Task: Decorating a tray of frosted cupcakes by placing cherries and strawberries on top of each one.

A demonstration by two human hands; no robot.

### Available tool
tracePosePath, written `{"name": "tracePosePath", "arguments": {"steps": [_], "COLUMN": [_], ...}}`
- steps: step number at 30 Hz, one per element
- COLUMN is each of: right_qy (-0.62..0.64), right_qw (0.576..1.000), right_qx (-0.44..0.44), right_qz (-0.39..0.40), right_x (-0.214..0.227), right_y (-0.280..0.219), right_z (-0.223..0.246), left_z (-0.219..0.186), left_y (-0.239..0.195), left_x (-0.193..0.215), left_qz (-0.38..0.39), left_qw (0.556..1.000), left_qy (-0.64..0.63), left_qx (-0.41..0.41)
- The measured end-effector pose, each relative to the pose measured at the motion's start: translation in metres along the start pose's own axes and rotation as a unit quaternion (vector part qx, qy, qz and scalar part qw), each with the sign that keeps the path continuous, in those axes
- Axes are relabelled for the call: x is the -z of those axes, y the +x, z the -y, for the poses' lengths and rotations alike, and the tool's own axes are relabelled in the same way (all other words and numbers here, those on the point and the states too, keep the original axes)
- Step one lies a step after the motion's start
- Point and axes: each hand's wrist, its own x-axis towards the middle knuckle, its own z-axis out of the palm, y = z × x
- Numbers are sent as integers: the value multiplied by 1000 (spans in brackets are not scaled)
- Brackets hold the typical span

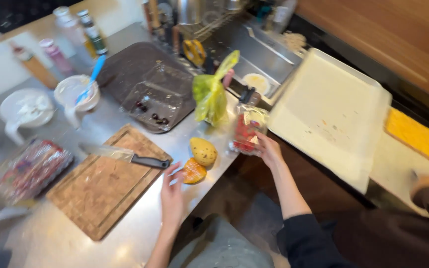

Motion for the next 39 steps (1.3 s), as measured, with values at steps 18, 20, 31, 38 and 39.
{"name": "tracePosePath", "arguments": {"steps": [18, 20, 31, 38, 39], "right_qy": [4, -122, -136, -146, -144], "right_qw": [908, 920, 894, 885, 886], "right_qx": [-65, -111, -59, -86, -84], "right_qz": [414, 355, 424, 434, 433], "right_x": [-196, -235, -299, -310, -313], "right_y": [-219, -226, -261, -261, -260], "right_z": [-51, -96, -228, -225, -225], "left_z": [-142, -119, 2, 83, 80], "left_y": [-44, -39, -18, 22, 26], "left_x": [56, 98, 193, 184, 185], "left_qz": [-97, -149, -156, -157, -156], "left_qw": [930, 892, 838, 691, 690], "left_qy": [248, 391, 523, 706, 706], "left_qx": [-253, -171, 18, 4, 1]}}
